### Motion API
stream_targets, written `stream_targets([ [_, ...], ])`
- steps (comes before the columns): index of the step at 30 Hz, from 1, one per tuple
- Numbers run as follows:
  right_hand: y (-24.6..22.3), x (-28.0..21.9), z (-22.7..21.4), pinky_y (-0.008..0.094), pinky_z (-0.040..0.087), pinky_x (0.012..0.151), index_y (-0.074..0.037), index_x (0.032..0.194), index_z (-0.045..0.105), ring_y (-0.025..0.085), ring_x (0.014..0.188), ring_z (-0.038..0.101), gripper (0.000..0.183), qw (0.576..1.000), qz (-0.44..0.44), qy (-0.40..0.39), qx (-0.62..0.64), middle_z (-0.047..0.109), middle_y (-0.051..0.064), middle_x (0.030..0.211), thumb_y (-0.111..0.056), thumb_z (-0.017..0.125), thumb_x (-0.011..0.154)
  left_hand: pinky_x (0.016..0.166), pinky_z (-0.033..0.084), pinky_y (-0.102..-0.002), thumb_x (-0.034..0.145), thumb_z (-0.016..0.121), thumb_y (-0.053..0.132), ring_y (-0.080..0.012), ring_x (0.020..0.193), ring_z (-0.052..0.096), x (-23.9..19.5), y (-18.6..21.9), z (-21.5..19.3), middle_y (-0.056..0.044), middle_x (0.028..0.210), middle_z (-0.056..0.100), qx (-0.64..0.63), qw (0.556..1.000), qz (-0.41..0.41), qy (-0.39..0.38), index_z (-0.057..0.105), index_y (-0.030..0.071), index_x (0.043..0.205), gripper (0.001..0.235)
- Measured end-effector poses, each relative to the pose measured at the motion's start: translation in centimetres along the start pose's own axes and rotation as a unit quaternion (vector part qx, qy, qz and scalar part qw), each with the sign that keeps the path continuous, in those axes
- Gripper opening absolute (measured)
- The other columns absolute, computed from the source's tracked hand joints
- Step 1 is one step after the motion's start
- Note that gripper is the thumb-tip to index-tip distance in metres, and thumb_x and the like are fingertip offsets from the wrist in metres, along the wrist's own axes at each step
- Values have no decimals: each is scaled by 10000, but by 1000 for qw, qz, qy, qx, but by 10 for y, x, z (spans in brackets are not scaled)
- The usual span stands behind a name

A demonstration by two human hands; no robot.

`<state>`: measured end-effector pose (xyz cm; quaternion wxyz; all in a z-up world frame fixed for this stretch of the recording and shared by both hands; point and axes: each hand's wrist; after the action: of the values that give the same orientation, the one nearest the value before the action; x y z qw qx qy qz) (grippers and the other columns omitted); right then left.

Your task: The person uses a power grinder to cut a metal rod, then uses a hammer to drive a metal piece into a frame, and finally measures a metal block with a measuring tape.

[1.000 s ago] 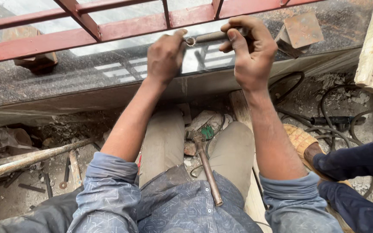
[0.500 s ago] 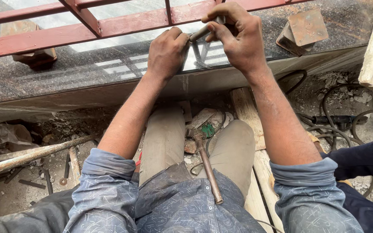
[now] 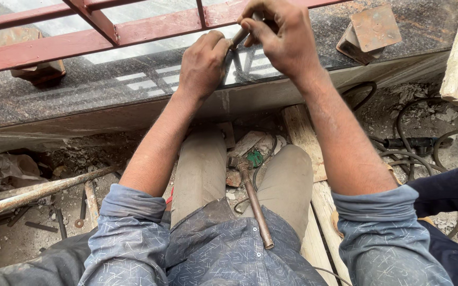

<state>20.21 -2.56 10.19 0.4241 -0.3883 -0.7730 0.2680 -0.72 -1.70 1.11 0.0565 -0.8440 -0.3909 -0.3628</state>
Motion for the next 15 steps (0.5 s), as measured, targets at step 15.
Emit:
stream_targets([
  [15, 42, 22, 18, 233, 598, 633, -52, 1040, 731, 86, 722, 739, 154, 998, 36, -16, -46, 734, 38, 805, -179, 696, 1119, 665, 606, -336, 932, 778, 129, -214, 796, 752, 3, 3, 20, -108, 905, 755, -95, 987, -124, 39, 660, 19, 1132, 257],
])
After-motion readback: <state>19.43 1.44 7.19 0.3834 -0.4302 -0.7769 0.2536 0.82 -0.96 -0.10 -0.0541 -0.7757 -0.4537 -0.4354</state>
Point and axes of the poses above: each hand's wrist, its own x-axis towards the middle knuckle, its own z-axis out of the palm, y = z × x
